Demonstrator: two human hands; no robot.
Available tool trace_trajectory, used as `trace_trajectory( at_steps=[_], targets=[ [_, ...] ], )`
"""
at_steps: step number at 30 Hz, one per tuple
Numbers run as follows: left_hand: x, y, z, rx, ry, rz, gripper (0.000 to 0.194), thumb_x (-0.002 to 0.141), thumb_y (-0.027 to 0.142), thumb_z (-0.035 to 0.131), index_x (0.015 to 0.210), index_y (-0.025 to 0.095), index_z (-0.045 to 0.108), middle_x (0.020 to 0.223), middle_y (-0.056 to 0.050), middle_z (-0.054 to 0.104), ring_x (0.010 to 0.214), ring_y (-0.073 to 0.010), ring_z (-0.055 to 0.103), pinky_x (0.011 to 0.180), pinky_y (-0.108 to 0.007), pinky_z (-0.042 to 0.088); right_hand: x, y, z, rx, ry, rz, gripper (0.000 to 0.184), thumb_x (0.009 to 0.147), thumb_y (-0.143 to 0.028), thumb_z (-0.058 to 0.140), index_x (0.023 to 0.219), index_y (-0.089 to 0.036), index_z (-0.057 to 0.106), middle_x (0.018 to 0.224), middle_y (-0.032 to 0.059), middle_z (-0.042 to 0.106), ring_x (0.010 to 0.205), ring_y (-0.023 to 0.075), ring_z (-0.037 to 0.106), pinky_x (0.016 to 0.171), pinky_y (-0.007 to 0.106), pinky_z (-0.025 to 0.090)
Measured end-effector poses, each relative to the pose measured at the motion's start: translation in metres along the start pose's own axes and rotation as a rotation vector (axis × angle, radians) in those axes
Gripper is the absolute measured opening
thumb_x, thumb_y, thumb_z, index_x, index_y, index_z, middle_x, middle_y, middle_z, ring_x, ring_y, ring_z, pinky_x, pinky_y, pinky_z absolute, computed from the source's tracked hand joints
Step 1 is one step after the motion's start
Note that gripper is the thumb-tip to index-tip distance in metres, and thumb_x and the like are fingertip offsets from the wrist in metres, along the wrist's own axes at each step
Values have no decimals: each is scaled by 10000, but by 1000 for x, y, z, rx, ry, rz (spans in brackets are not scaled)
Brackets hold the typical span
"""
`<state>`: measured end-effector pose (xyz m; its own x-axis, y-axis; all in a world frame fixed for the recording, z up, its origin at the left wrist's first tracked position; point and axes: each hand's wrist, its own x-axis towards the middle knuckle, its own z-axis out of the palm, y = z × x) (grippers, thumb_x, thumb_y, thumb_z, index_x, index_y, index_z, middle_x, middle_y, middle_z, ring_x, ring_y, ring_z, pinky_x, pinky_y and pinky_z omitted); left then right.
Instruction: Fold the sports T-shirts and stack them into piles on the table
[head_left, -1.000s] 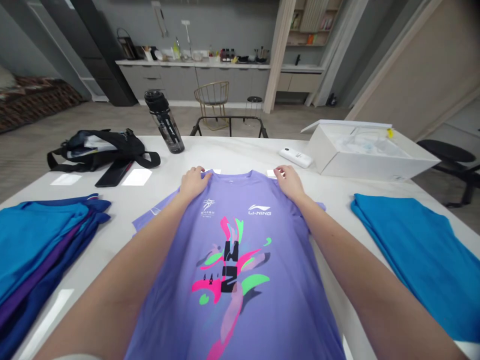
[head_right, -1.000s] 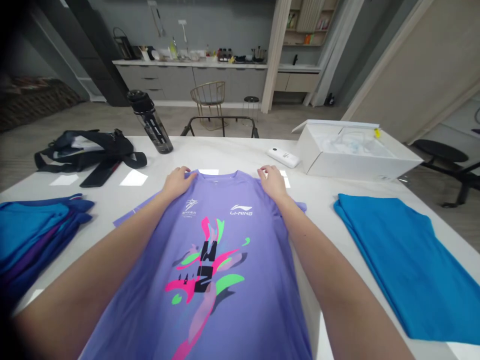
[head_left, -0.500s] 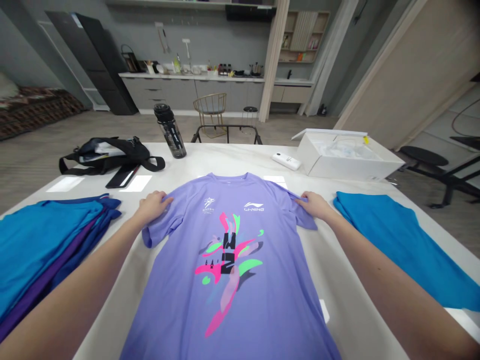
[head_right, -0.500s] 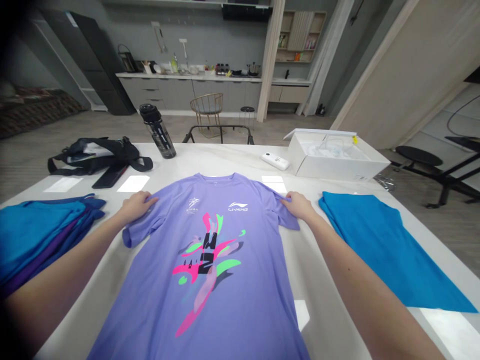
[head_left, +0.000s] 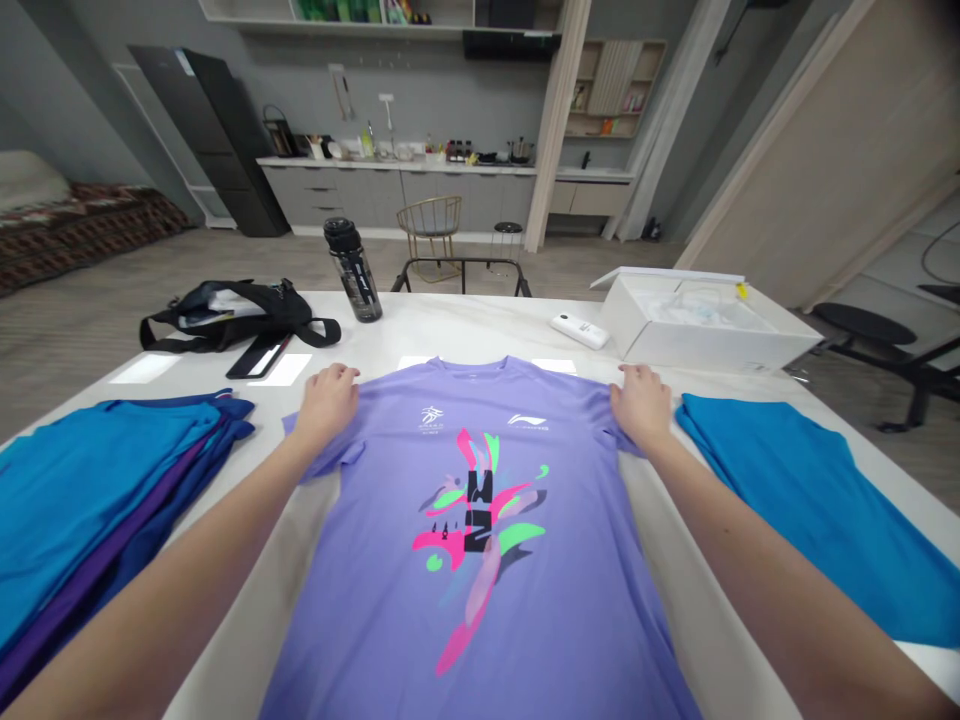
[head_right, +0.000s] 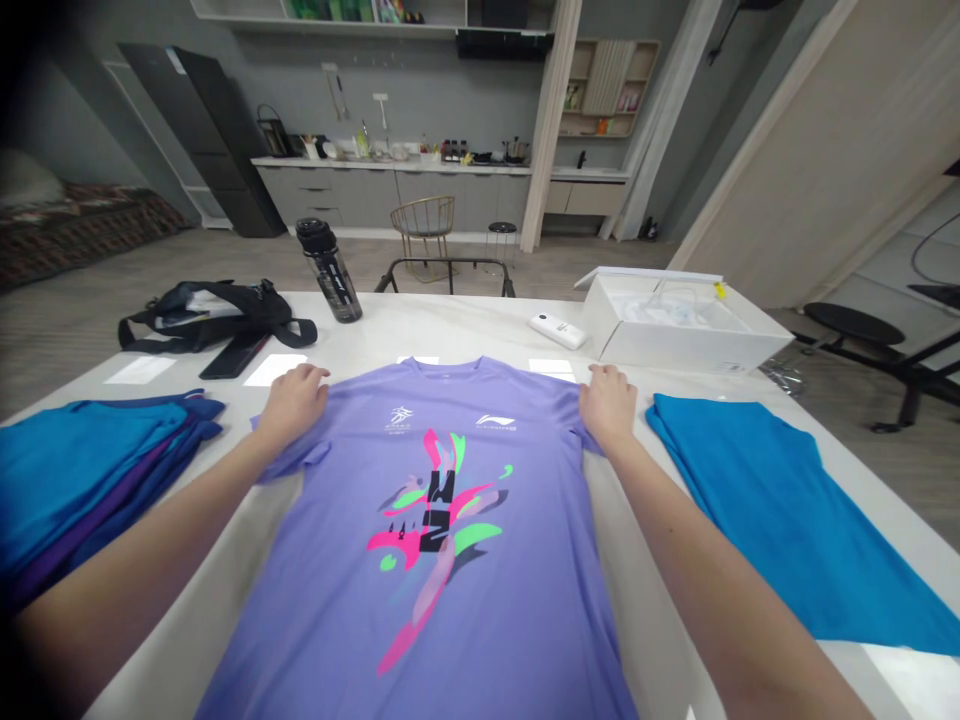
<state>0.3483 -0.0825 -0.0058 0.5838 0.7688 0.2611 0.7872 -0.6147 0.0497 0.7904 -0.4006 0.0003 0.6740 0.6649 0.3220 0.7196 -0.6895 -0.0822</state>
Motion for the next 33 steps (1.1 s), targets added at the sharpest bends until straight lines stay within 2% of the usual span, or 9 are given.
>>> trace_trajectory(
  at_steps=[3,6,9,13,17,23,28,31,33],
  targets=[
    [14,52,11,-131,-71,194,443,994,260,331,1323,172,614,1375,-157,607,1280,-305,558,1142,-439,359,8,-59,6,255,-159,-252,416,1028,-345,380,1322,-145,595,1378,173,607,1284,281,545,1073,384,391],
    [27,97,31,-192,-173,206,474,1029,332,311,1376,150,576,1440,-166,579,1334,-282,544,1140,-395,376,10,-115,23,310,-315,-196,505,1046,-430,350,1389,-123,555,1392,187,612,1261,292,578,1057,390,421],
    [33,120,52,-179,-209,179,562,1033,413,333,1479,102,480,1566,-202,448,1471,-316,397,1205,-445,295,4,-145,45,219,-316,-143,614,1040,-527,332,1490,-133,471,1546,190,476,1417,342,432,1164,486,306],
    [44,126,68,-150,-253,151,681,1041,493,258,1579,82,331,1662,-170,277,1549,-309,238,1258,-488,184,10,-144,67,153,-320,-168,728,1023,-631,270,1597,-187,329,1674,108,274,1539,321,218,1243,532,119],
    [69,134,76,-133,-265,116,691,1038,519,217,1607,133,286,1683,-111,240,1564,-252,200,1270,-470,156,40,-130,80,130,-335,-205,758,1022,-651,220,1615,-184,289,1687,85,241,1552,290,186,1249,523,118],
    [106,143,91,-198,-256,78,680,1025,522,283,1594,152,322,1678,-111,250,1565,-257,200,1267,-490,156,84,-122,93,130,-344,-229,760,1014,-670,264,1613,-206,302,1688,84,235,1553,292,194,1247,532,129],
    [108,126,83,-329,-182,73,556,1037,408,323,1516,162,462,1595,-102,436,1494,-236,376,1238,-400,258,98,-119,90,161,-316,-294,689,1043,-612,253,1586,-200,359,1671,100,283,1546,267,225,1249,517,116],
    [94,106,70,-370,-112,12,513,1053,365,267,1431,181,561,1486,-95,573,1383,-240,522,1168,-378,369,84,-128,82,166,-200,-289,638,1070,-526,221,1552,-153,407,1644,135,339,1528,265,266,1247,502,130],
    [81,90,65,-341,-123,-10,522,1059,386,252,1415,183,574,1487,-105,570,1381,-255,523,1166,-412,372,67,-136,78,166,-216,-253,629,1067,-529,231,1541,-165,425,1635,142,356,1517,286,287,1235,545,150]
  ],
)
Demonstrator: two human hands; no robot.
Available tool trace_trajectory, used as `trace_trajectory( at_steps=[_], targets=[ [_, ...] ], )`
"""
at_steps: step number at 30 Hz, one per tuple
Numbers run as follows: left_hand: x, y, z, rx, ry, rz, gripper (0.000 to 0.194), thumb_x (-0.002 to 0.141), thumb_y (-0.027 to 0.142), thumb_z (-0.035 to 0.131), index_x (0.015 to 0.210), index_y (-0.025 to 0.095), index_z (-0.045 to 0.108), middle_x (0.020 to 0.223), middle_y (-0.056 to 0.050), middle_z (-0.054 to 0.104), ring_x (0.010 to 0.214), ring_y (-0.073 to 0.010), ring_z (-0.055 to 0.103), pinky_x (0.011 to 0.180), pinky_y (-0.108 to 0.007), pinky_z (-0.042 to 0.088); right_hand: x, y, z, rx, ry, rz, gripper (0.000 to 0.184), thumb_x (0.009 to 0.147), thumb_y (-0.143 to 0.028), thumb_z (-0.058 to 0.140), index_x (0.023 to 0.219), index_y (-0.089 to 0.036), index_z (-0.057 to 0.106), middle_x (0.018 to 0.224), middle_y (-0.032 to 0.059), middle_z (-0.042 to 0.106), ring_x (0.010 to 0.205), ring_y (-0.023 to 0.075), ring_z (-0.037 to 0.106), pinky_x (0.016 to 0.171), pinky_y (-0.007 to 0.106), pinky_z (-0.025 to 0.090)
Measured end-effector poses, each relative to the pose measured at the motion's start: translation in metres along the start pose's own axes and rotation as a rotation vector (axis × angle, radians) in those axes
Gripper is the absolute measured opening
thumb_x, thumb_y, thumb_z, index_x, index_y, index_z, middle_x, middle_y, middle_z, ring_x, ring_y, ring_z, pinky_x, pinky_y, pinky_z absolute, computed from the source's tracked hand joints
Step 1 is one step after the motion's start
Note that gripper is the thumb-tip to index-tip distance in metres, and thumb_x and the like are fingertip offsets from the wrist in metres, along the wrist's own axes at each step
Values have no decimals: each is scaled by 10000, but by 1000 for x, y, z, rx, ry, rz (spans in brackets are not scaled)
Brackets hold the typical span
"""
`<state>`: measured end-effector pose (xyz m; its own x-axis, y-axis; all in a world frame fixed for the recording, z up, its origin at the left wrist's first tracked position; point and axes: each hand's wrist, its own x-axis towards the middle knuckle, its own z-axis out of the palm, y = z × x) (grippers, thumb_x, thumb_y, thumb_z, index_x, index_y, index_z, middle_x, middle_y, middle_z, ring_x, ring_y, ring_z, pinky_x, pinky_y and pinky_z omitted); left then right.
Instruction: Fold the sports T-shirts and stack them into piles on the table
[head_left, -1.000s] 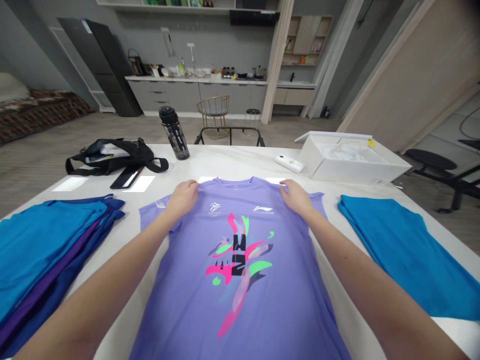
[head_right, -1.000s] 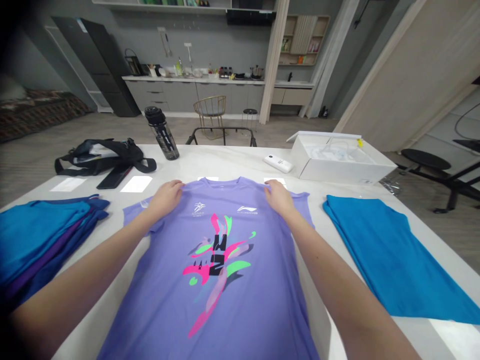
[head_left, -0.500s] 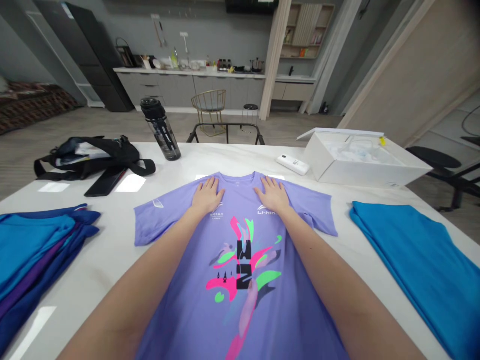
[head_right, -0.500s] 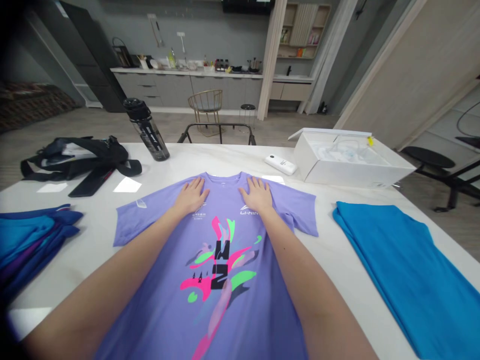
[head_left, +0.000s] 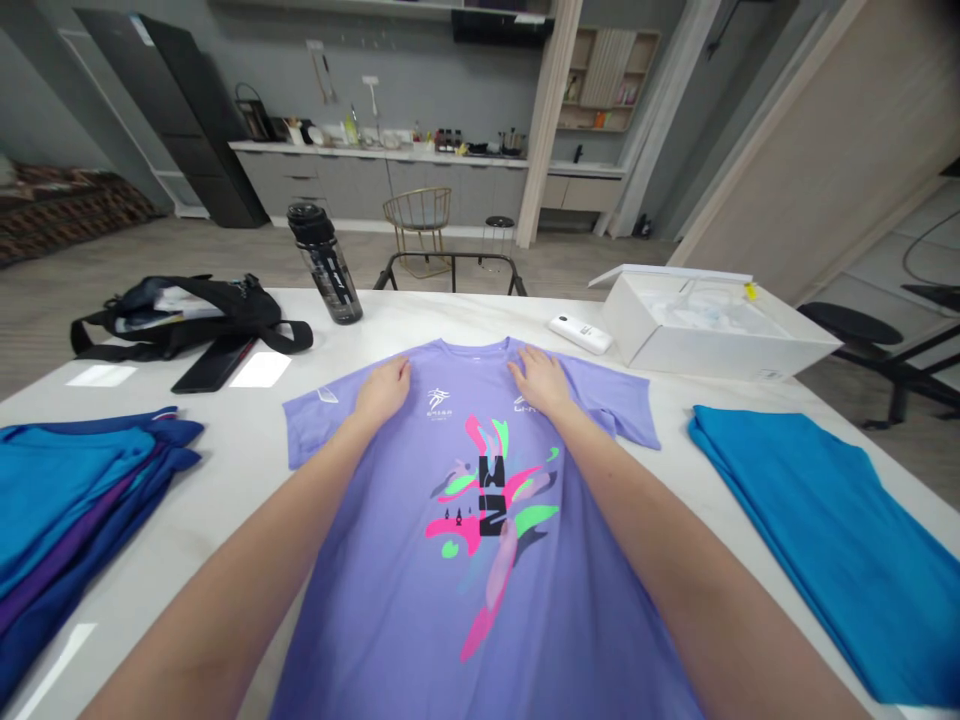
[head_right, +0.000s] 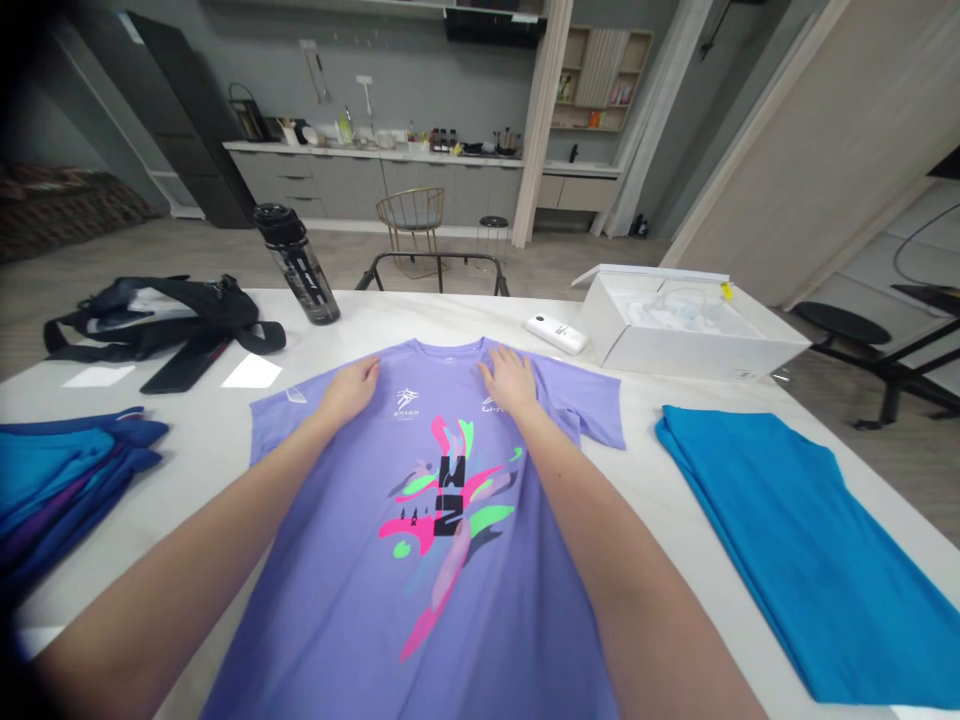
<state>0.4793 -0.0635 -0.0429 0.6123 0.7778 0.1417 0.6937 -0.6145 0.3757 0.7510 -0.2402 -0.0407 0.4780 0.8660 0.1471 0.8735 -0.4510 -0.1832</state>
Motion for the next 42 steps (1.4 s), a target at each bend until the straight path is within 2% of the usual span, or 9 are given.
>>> trace_trajectory(
  at_steps=[5,8,11,14,18,24,29,36,42],
  targets=[
    [-26,-45,-11,180,-101,-83,603,1062,470,210,1554,181,408,1651,-144,322,1536,-330,265,1212,-598,213,-36,13,-7,79,11,175,647,1044,-605,233,1524,-236,459,1661,112,305,1530,331,254,1199,676,135],
    [-28,-64,-15,228,-144,-76,630,1060,497,187,1593,200,340,1678,-129,258,1553,-322,216,1230,-566,187,-47,64,-20,161,143,370,707,1043,-602,135,1499,-190,485,1625,165,363,1504,331,320,1191,653,205],
    [-22,-73,-19,244,-188,-61,629,1059,497,178,1602,214,322,1687,-107,236,1562,-294,195,1240,-536,177,-50,116,-28,211,19,483,755,1053,-510,51,1435,-95,553,1518,240,491,1456,336,413,1190,558,291],
    [-15,-79,-20,245,-215,-43,645,1053,511,165,1610,217,303,1696,-95,210,1569,-282,170,1247,-526,154,-50,143,-27,168,-113,458,715,1056,-461,62,1520,-89,458,1591,223,396,1507,343,324,1210,571,235],
    [-7,-92,-18,225,-229,10,670,1042,531,152,1616,211,285,1698,-90,201,1575,-275,145,1251,-519,134,-47,149,-21,75,-156,400,740,1035,-578,143,1595,-136,338,1678,147,239,1555,326,195,1242,555,140],
    [-5,-103,-26,118,-165,96,655,1037,515,198,1556,178,412,1653,-96,333,1550,-240,246,1260,-464,177,-54,158,-29,-50,-159,209,908,951,-729,356,1600,-97,305,1675,177,232,1550,333,209,1251,517,167],
    [-42,-50,-38,105,61,168,571,1043,411,258,1489,151,501,1565,-91,485,1478,-210,395,1266,-394,210,-88,108,-42,-61,56,71,668,1047,-502,280,1540,-68,405,1636,187,331,1545,307,234,1243,532,184],
    [-124,53,-5,183,-89,224,568,1047,487,300,1553,258,416,1657,-81,328,1541,-277,266,1255,-544,143,-152,-22,-28,7,-113,-82,656,1054,-571,246,1606,-224,317,1689,89,231,1562,284,174,1240,564,142],
    [-176,58,-3,159,-166,144,673,1021,618,246,1598,282,332,1685,-86,245,1564,-295,193,1241,-584,128,-181,-16,-31,-18,-171,24,696,1037,-629,255,1617,-246,293,1692,98,223,1558,306,172,1230,597,97]
  ],
)
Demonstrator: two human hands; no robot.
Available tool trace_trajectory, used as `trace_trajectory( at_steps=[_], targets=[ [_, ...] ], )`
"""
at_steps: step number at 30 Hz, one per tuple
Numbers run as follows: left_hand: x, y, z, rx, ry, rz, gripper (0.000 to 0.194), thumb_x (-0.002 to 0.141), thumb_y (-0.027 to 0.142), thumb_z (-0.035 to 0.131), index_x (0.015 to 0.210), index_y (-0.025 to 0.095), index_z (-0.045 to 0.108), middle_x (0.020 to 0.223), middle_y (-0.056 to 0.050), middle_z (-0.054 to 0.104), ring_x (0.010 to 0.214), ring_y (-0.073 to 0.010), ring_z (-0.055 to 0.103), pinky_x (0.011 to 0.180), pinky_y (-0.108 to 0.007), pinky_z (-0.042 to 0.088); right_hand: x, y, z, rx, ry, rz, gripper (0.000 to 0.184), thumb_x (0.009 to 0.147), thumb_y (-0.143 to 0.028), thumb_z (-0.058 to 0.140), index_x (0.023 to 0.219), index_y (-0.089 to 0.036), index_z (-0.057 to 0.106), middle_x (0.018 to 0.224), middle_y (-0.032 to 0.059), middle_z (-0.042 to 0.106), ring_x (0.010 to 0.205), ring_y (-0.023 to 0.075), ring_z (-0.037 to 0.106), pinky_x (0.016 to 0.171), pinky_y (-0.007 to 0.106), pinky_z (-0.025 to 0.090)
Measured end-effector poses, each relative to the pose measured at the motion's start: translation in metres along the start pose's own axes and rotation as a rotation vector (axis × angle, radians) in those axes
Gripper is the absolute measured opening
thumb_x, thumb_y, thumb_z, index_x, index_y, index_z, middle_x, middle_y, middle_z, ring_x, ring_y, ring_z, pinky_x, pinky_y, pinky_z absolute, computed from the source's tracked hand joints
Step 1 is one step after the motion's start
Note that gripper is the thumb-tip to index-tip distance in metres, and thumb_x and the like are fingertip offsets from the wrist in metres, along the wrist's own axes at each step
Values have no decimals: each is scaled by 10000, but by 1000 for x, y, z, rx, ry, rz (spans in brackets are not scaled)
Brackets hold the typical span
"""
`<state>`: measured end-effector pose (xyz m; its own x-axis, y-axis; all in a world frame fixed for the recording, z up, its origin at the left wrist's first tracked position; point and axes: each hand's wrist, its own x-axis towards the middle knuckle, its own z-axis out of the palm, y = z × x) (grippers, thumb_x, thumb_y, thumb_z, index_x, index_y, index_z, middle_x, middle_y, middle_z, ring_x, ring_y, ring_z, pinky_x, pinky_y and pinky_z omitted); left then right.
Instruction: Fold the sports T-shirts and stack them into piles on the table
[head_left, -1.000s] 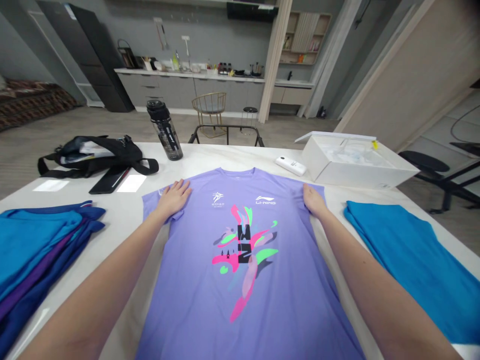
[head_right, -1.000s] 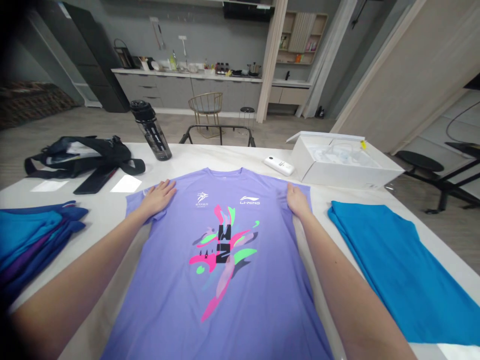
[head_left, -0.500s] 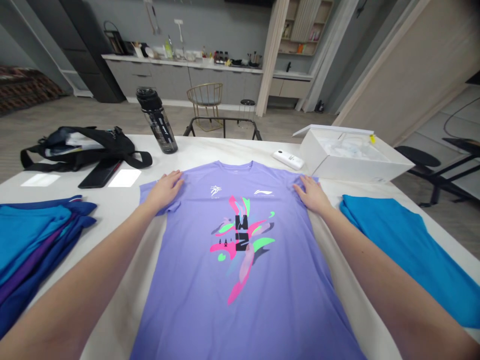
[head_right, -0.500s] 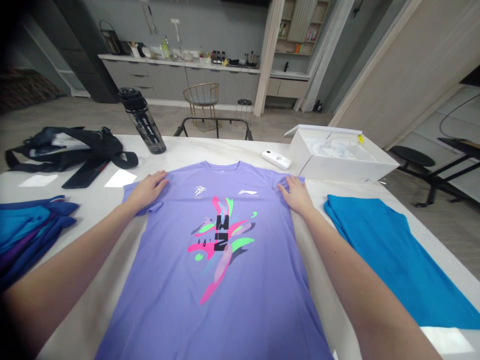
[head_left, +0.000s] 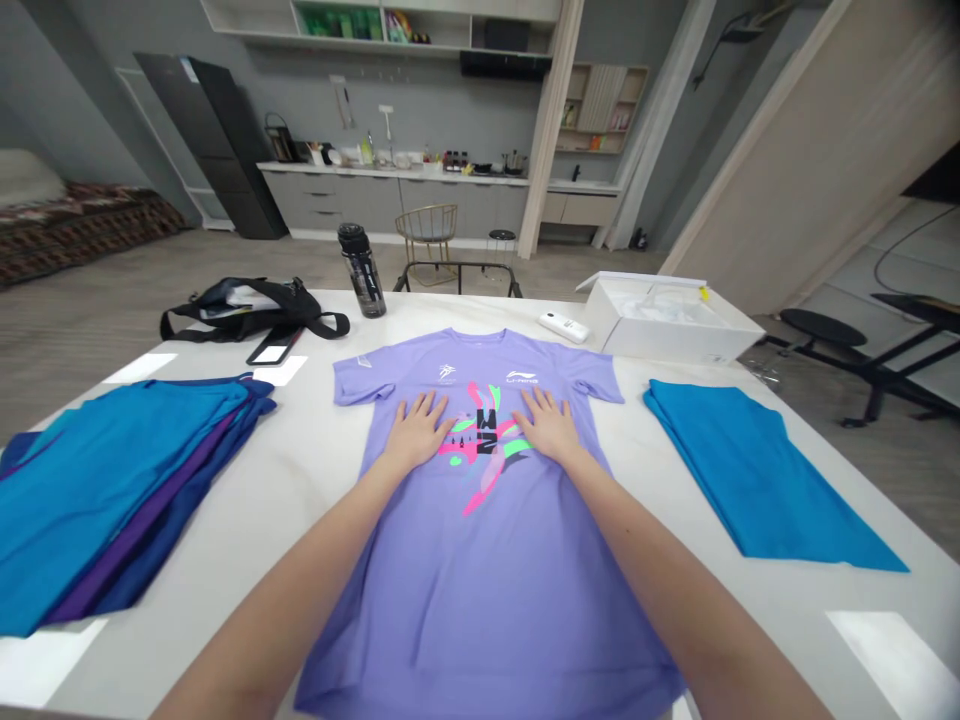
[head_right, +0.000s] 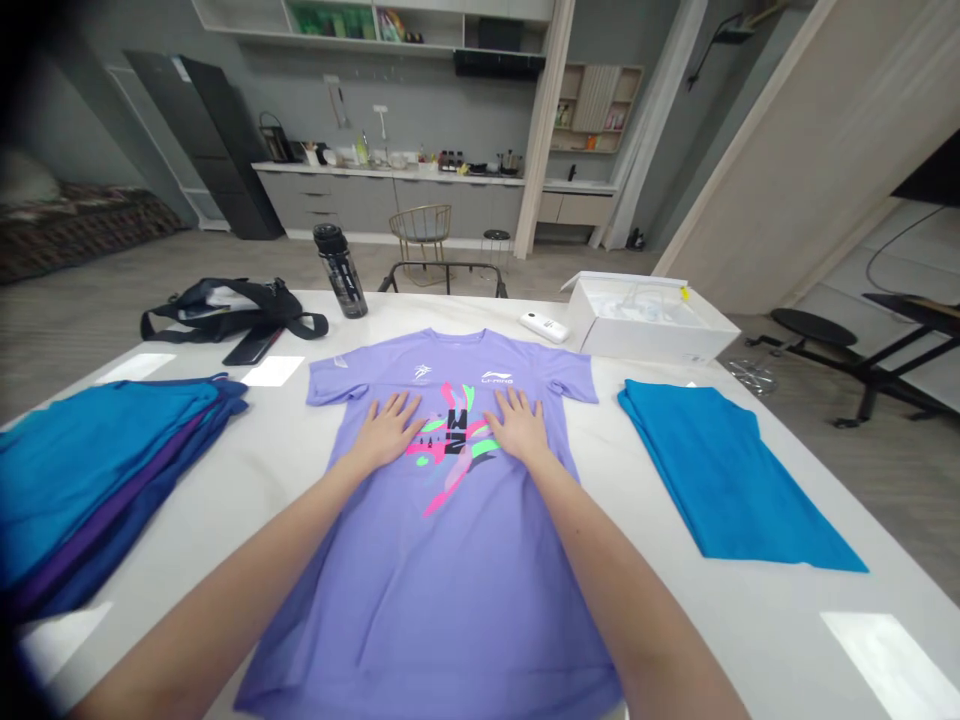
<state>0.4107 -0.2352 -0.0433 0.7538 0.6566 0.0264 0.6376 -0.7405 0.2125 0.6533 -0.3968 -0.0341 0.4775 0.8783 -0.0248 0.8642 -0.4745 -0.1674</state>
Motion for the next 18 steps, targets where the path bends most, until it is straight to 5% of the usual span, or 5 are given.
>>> trace_trajectory(
  at_steps=[5,12,18],
  targets=[
    [-51,11,-7,5,11,-1,683,1022,612,252,1598,254,339,1674,-101,271,1557,-304,215,1250,-563,140,-39,10,-7,-1,22,20,664,1050,-591,269,1602,-227,332,1677,107,264,1554,295,198,1240,562,107],
    [-134,51,-5,-39,66,87,616,1033,569,289,1590,311,347,1663,-77,304,1546,-296,257,1242,-593,191,-136,-22,-1,57,32,-153,638,1051,-583,274,1597,-261,347,1678,89,258,1559,301,189,1226,621,137],
    [-199,63,-7,-19,45,111,598,1032,541,361,1585,312,364,1656,-88,319,1535,-310,284,1235,-594,223,-204,-12,3,91,31,-138,634,1034,-592,341,1597,-301,348,1665,86,293,1547,334,224,1218,659,154]
  ],
)
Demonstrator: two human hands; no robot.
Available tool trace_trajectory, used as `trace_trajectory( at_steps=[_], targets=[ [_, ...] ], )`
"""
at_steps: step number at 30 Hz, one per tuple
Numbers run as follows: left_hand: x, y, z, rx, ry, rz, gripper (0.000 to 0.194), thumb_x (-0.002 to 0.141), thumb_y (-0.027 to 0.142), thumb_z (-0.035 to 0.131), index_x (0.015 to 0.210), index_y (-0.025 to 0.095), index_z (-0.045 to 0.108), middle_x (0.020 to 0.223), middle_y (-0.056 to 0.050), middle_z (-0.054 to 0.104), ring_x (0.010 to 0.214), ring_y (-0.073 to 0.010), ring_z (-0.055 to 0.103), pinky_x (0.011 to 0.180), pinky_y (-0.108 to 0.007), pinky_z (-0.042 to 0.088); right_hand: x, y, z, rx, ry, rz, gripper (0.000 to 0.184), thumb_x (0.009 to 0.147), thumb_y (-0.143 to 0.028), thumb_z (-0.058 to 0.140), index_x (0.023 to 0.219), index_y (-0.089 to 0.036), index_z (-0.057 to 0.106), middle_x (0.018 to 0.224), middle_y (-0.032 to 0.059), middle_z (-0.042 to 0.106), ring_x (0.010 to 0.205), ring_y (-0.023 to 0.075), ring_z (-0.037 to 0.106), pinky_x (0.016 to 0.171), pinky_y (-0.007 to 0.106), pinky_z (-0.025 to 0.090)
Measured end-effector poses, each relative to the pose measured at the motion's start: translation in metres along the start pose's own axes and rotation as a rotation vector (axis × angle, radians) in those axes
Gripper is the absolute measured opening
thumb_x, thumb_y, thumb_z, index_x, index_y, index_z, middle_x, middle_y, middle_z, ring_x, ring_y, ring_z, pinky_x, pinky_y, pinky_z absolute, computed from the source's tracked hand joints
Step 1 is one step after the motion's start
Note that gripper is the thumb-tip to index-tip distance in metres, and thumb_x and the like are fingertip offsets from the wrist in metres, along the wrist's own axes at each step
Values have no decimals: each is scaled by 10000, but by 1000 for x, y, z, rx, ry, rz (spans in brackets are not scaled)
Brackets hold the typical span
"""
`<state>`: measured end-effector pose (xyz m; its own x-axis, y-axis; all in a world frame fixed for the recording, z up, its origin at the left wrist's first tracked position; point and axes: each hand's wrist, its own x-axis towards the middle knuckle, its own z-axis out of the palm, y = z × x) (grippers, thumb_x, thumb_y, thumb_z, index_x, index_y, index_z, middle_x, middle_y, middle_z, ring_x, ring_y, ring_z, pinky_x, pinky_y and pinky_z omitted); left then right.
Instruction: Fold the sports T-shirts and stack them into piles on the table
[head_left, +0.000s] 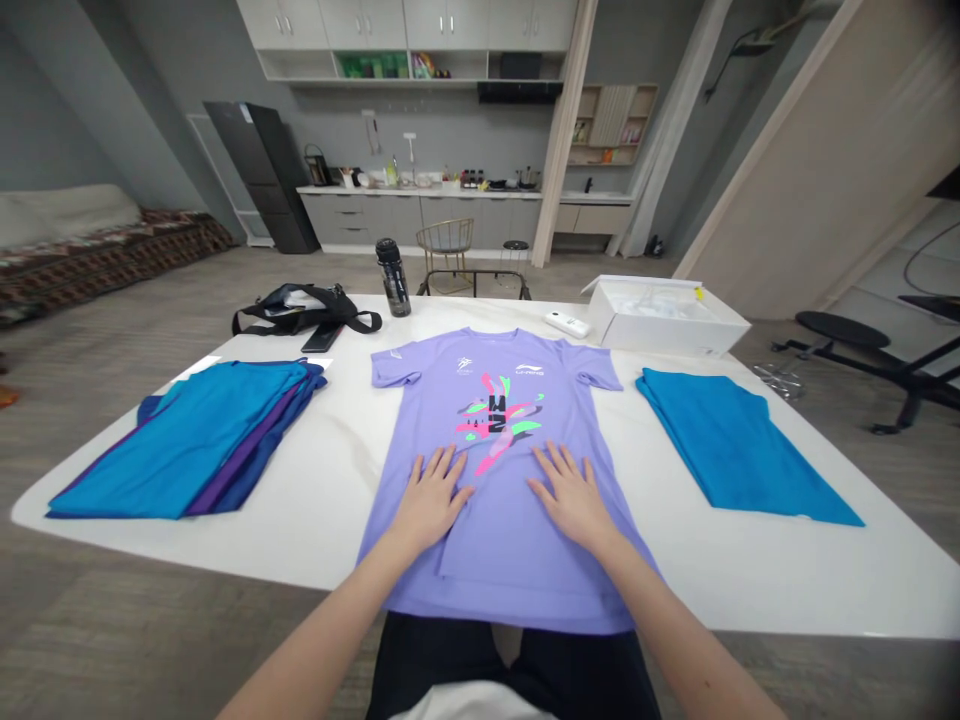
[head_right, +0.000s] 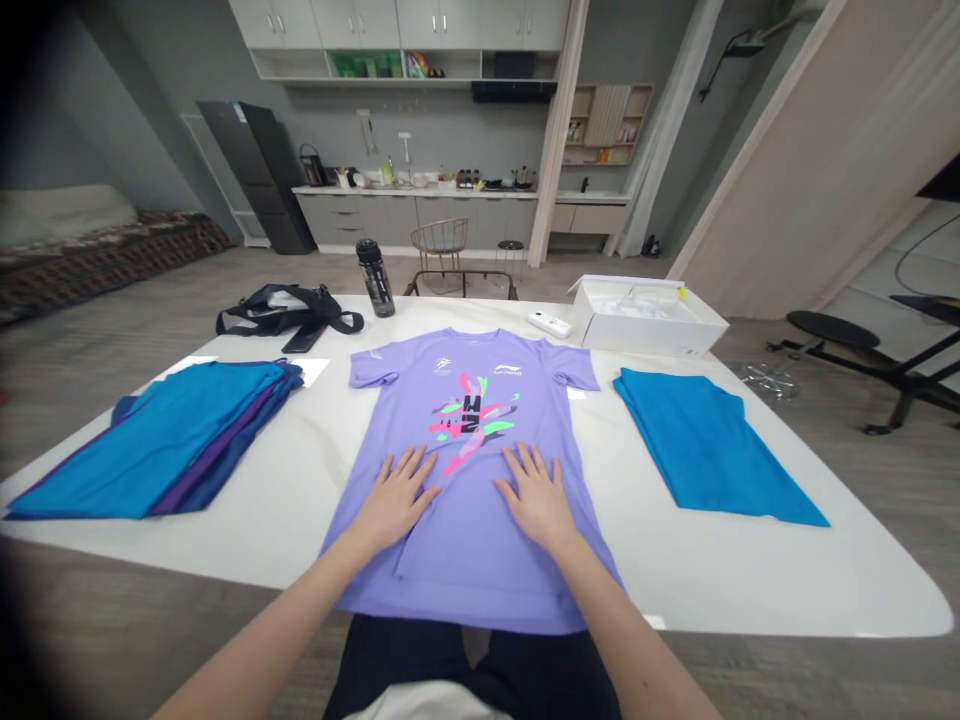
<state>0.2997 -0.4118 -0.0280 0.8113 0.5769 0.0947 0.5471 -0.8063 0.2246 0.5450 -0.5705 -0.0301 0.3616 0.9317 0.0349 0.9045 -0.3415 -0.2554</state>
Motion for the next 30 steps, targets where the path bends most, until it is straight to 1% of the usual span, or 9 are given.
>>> trace_trajectory(
  at_steps=[5,8,10,13,15,17,22,27,30],
  targets=[
    [-66,-5,-16,-26,-43,41,602,1023,548,400,1569,295,393,1652,-88,333,1533,-279,295,1253,-562,209,-68,9,-6,78,72,-90,495,1028,-500,433,1444,-269,569,1583,101,450,1481,299,384,1227,584,254],
    [-101,-1,-22,-43,-52,86,597,1004,560,452,1533,281,446,1623,-92,392,1507,-272,348,1264,-563,183,-107,0,-8,152,121,-171,352,1022,-450,482,1232,-274,704,1443,102,591,1363,284,519,1182,518,361],
    [-113,11,-23,-58,-35,154,561,994,548,491,1483,274,504,1580,-95,458,1473,-271,402,1271,-568,157,-123,-14,-9,197,134,-217,295,1012,-437,521,1152,-278,726,1357,102,640,1285,283,566,1121,491,418],
    [-112,39,-19,-104,3,214,467,1000,458,528,1428,273,551,1488,-99,558,1379,-252,506,1238,-522,271,-132,-40,-10,219,128,-252,246,1013,-388,545,1131,-262,722,1221,94,687,1160,259,608,1032,444,450],
    [-105,56,-15,-115,39,175,404,1006,377,532,1394,272,572,1428,-100,600,1304,-244,556,1143,-472,395,-131,-55,-9,188,121,-240,242,1018,-365,545,1154,-251,710,1143,85,700,1093,245,615,998,429,434],
    [-97,67,-14,-86,60,132,308,1010,319,522,1291,256,631,1345,-101,642,1222,-243,589,1038,-437,449,-128,-68,-10,134,121,-212,250,1015,-377,555,1165,-246,707,1102,84,700,1063,248,607,978,425,409],
    [-89,73,-18,-54,71,99,186,1024,287,492,999,223,665,1049,-74,704,1030,-229,626,918,-399,431,-121,-85,-11,59,132,-199,229,1008,-376,558,1108,-243,715,1081,85,687,1047,248,590,944,403,366],
    [-90,76,-25,-172,158,127,224,1054,304,431,992,225,632,1011,-50,708,1001,-206,632,937,-389,418,-116,-94,-8,45,183,-135,164,976,-218,524,1024,-218,681,1031,79,701,1036,252,595,914,387,372],
    [-91,83,-26,-200,200,150,265,1066,309,385,1026,233,635,1016,-58,706,999,-206,638,961,-396,421,-115,-97,-6,124,245,-93,166,986,-197,486,1033,-212,645,1011,69,713,1005,243,614,901,374,395]
  ],
)
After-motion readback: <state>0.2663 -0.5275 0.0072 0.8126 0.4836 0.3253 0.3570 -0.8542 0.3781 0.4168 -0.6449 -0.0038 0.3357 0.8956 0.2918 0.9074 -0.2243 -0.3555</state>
